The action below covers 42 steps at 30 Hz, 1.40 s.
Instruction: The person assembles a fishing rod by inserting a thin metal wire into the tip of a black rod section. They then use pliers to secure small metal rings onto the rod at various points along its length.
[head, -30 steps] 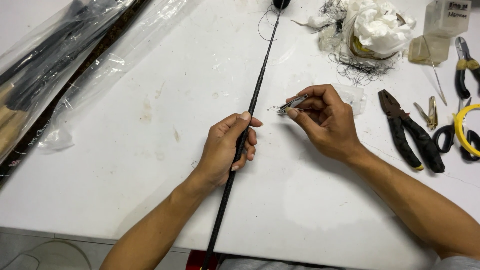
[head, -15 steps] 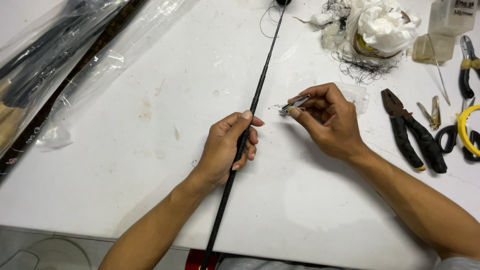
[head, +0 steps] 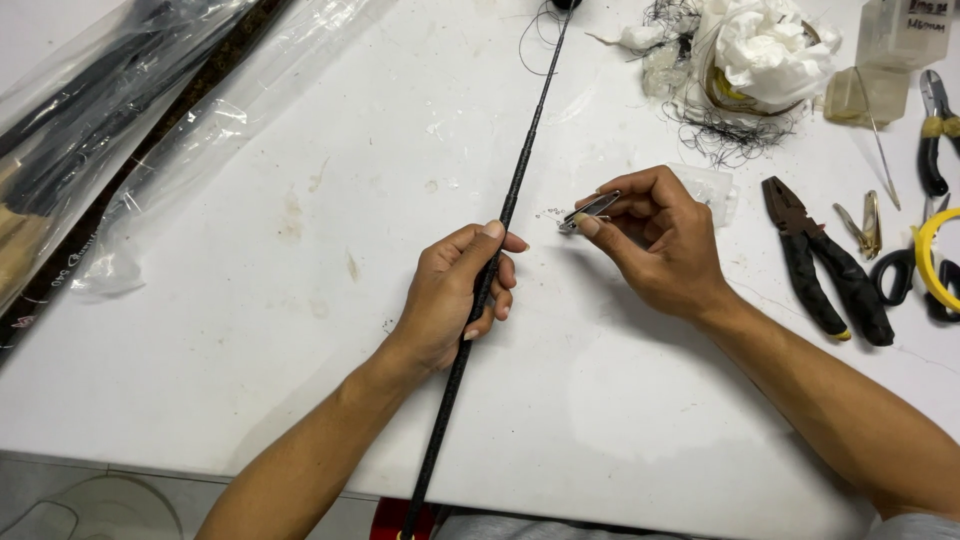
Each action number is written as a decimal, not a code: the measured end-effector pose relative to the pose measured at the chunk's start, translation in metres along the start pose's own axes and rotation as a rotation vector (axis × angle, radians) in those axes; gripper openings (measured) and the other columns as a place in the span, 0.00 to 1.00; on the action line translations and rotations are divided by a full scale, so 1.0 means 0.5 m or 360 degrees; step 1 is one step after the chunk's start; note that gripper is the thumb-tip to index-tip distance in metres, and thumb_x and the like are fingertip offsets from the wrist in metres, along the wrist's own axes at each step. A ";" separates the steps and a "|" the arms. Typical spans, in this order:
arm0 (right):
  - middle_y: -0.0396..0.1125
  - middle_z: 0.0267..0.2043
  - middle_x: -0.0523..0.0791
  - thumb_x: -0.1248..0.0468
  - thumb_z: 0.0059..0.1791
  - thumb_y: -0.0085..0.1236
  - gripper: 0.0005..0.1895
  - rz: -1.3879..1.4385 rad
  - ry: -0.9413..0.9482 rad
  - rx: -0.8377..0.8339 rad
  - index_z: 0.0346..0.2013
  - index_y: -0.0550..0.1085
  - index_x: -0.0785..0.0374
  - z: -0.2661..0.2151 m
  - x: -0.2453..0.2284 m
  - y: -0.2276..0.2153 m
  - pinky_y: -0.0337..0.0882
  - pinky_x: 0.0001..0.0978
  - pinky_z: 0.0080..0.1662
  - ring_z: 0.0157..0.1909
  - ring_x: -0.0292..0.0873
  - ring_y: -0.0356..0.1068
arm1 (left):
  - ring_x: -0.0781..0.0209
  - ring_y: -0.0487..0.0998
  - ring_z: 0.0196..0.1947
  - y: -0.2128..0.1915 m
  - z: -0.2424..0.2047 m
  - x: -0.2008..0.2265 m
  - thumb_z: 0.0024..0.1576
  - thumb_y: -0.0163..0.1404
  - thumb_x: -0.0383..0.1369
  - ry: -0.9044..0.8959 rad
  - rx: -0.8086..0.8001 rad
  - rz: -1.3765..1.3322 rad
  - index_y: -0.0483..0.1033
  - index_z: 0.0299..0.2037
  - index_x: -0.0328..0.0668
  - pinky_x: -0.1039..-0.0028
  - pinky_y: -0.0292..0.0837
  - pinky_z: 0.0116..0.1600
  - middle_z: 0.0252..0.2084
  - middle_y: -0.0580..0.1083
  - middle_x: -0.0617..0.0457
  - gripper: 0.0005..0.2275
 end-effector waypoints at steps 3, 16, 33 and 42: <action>0.74 0.43 0.59 0.72 0.52 0.62 0.16 0.0015 -0.0015 0.0037 0.49 0.66 0.77 0.001 0.004 0.000 0.80 0.36 0.47 0.44 0.49 0.79 | 0.64 0.73 0.14 0.000 0.000 0.001 0.68 0.42 0.36 0.0003 -0.0009 0.0008 0.74 0.42 0.25 0.86 0.56 0.07 0.23 0.69 0.46 0.15; 0.74 0.44 0.59 0.73 0.52 0.62 0.16 -0.0024 -0.0039 0.0004 0.49 0.66 0.77 -0.003 -0.002 0.001 0.80 0.38 0.49 0.47 0.52 0.78 | 0.64 0.73 0.14 0.001 -0.001 0.002 0.68 0.42 0.35 -0.0012 -0.0007 0.0009 0.74 0.43 0.25 0.86 0.56 0.07 0.23 0.68 0.46 0.15; 0.74 0.44 0.58 0.74 0.53 0.60 0.14 0.0005 -0.0080 -0.0017 0.48 0.65 0.76 -0.004 0.001 -0.001 0.80 0.35 0.47 0.45 0.50 0.79 | 0.64 0.73 0.14 0.001 -0.002 0.002 0.68 0.42 0.36 -0.0003 -0.0022 0.0021 0.74 0.42 0.25 0.86 0.56 0.07 0.23 0.68 0.46 0.15; 0.75 0.42 0.59 0.74 0.54 0.59 0.12 -0.0018 -0.0101 -0.0002 0.47 0.66 0.76 -0.001 -0.001 -0.001 0.81 0.36 0.45 0.42 0.50 0.79 | 0.64 0.73 0.14 0.001 -0.001 0.003 0.68 0.42 0.36 0.0000 -0.0030 0.0030 0.74 0.43 0.25 0.86 0.56 0.08 0.23 0.68 0.46 0.16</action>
Point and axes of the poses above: each hand's wrist, its own z-axis towards the middle knuckle, its own y-axis out of the palm, x = y × z, the point moved 4 cm from there along z, towards the middle knuckle
